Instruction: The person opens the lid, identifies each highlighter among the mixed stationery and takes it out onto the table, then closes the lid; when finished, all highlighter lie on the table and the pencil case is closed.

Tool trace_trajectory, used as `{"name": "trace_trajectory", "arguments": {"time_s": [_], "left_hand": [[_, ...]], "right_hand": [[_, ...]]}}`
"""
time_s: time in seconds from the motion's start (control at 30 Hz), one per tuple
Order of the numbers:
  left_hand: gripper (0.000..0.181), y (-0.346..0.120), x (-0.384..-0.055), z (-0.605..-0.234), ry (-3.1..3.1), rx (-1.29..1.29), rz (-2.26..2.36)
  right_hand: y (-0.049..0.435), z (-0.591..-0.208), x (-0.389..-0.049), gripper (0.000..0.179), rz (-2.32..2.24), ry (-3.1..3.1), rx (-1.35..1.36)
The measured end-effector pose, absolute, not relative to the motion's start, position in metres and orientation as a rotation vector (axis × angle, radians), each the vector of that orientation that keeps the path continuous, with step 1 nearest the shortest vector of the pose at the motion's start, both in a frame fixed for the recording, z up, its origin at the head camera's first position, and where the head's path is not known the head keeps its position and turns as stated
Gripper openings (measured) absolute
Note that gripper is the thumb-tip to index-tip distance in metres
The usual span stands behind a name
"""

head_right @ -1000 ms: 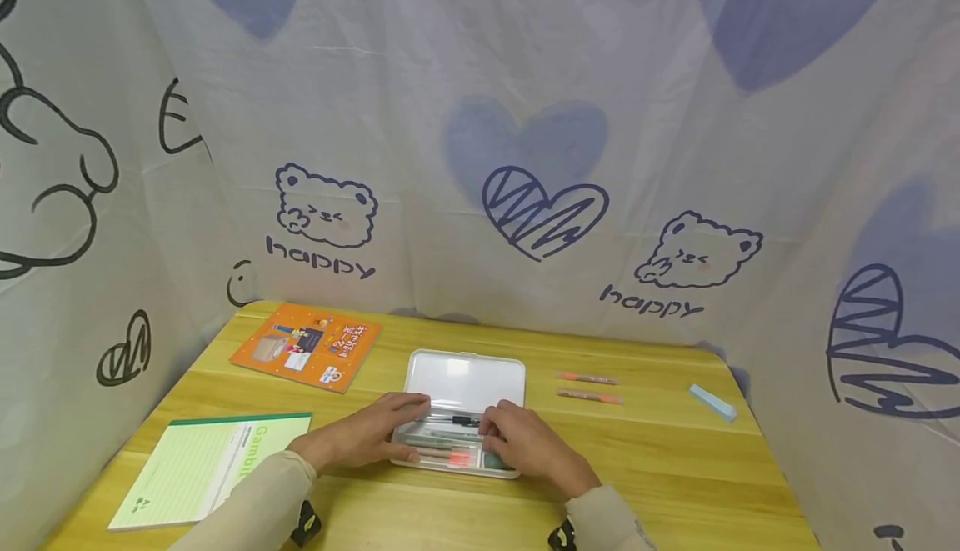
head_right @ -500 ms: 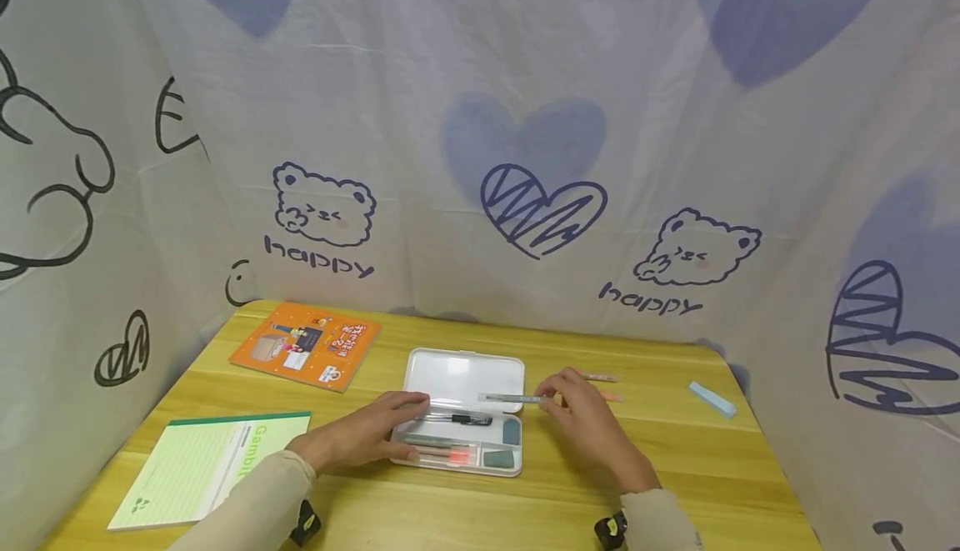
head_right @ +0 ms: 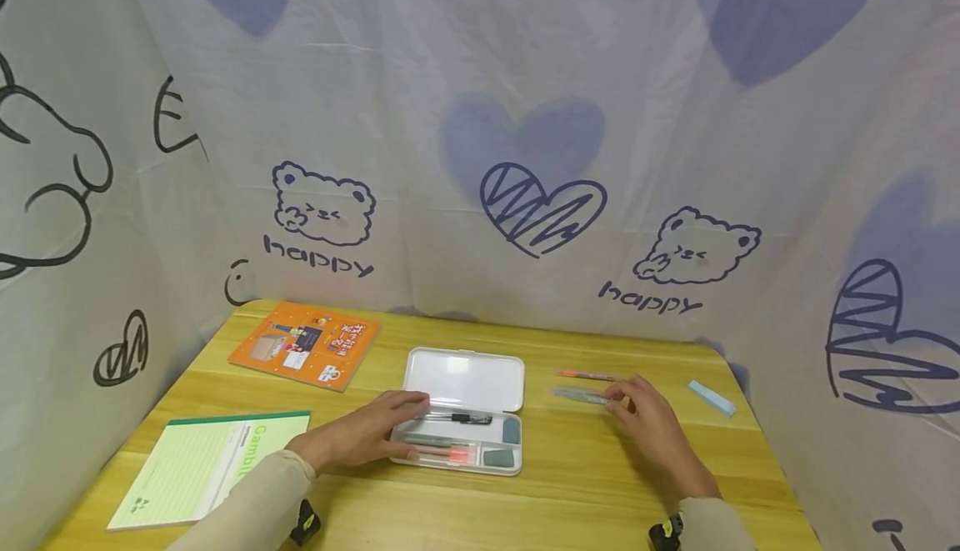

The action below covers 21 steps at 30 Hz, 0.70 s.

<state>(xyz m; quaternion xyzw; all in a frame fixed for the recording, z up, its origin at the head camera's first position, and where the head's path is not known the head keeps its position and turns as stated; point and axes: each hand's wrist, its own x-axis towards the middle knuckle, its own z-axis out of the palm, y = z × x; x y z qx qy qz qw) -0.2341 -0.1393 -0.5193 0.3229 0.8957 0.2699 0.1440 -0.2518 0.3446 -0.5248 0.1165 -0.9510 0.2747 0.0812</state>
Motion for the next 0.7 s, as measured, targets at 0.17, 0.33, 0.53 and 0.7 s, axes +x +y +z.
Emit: {"name": "trace_trajectory", "arguments": {"time_s": [0.17,0.33,0.53,0.7], "left_hand": [[0.082,-0.139,-0.233,-0.518,2.578,0.912,0.781],[0.082,-0.139,-0.234,-0.519,2.575,0.91,0.782],[0.082,-0.139,-0.234,-0.519,2.577,0.914,0.78],[0.081,-0.139,-0.234,-0.52,2.569,0.898,0.782]], "right_hand": [[0.359,-0.536,-0.253,0.01,0.819,-2.876,0.302],[0.366,-0.544,-0.255,0.009,0.817,-2.893,0.293],[0.365,-0.55,-0.259,0.007,0.83,-2.913,0.284],[0.362,-0.555,-0.261,0.007,0.832,-2.934,0.299]]}}
